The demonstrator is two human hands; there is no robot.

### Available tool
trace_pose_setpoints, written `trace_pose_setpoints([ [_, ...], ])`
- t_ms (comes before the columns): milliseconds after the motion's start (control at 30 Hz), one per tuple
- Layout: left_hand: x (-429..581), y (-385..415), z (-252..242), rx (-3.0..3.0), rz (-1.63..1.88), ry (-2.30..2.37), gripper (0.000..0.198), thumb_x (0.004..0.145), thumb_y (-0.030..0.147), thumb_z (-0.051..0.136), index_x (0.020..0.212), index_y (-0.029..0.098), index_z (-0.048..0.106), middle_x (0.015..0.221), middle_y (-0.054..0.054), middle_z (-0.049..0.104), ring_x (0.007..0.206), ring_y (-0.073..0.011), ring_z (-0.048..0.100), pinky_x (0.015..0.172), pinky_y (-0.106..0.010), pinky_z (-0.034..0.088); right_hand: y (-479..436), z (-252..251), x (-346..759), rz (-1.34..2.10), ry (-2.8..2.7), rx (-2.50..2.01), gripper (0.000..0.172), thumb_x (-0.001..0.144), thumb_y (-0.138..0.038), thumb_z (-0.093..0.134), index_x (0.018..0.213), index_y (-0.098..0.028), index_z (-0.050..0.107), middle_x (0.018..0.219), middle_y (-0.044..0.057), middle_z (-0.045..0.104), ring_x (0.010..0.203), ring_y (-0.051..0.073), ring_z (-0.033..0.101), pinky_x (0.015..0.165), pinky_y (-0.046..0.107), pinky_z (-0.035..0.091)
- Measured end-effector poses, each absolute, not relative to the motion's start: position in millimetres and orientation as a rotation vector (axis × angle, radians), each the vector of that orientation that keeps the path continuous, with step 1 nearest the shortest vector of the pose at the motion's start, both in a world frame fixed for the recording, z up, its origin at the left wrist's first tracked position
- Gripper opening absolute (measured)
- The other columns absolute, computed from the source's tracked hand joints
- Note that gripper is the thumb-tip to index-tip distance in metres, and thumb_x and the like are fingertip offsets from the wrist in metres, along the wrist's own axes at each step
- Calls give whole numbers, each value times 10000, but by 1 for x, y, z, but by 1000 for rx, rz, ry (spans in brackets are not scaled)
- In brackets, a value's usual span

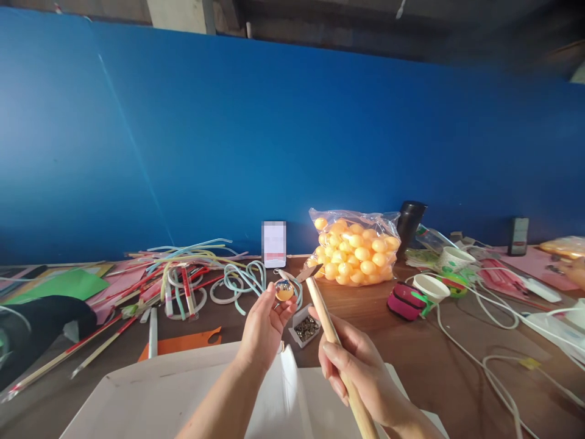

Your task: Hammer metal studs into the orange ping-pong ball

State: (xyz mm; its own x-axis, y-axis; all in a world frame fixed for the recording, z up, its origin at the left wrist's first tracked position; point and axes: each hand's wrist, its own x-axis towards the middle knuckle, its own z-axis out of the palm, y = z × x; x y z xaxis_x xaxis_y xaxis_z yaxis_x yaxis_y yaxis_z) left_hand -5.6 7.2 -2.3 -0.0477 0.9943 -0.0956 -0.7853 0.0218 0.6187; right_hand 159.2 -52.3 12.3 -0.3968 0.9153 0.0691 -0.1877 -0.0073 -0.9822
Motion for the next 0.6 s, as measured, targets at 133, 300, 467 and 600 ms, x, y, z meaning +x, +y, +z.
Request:
trace_pose_setpoints([
  [133, -6, 8, -2, 394, 1513, 610, 181, 830, 281, 630, 882, 109, 651, 822, -96, 687, 758, -179, 673, 704, -286, 569, -55, 13, 160, 1557, -1340, -808, 597, 886, -443, 583, 1387, -166, 410, 633, -38, 539, 388, 58, 401, 358, 182, 361],
  [300, -6, 8, -5, 447, 1518, 611, 164, 816, 259, 647, 884, 110, 658, 824, -77, 684, 763, -168, 671, 718, -266, 564, -58, 14, 156, 1563, -1380, -811, 582, 882, -459, 583, 1360, -157, 444, 619, -39, 541, 378, 49, 382, 363, 174, 336],
  [467, -6, 8, -6, 458, 1522, 630, 145, 779, 239, 691, 864, 123, 671, 829, -63, 684, 767, -155, 668, 735, -253, 559, -57, 14, 155, 1598, -1418, -846, 597, 875, -479, 586, 1361, -167, 434, 625, -38, 540, 388, 57, 403, 364, 171, 324],
  [600, -6, 8, -4, 444, 1523, 647, 124, 782, 225, 684, 843, 117, 668, 824, -75, 689, 758, -157, 667, 722, -257, 560, -57, 14, 155, 1615, -1396, -926, 588, 881, -452, 582, 1368, -164, 418, 629, -38, 547, 396, 59, 404, 368, 170, 321],
])
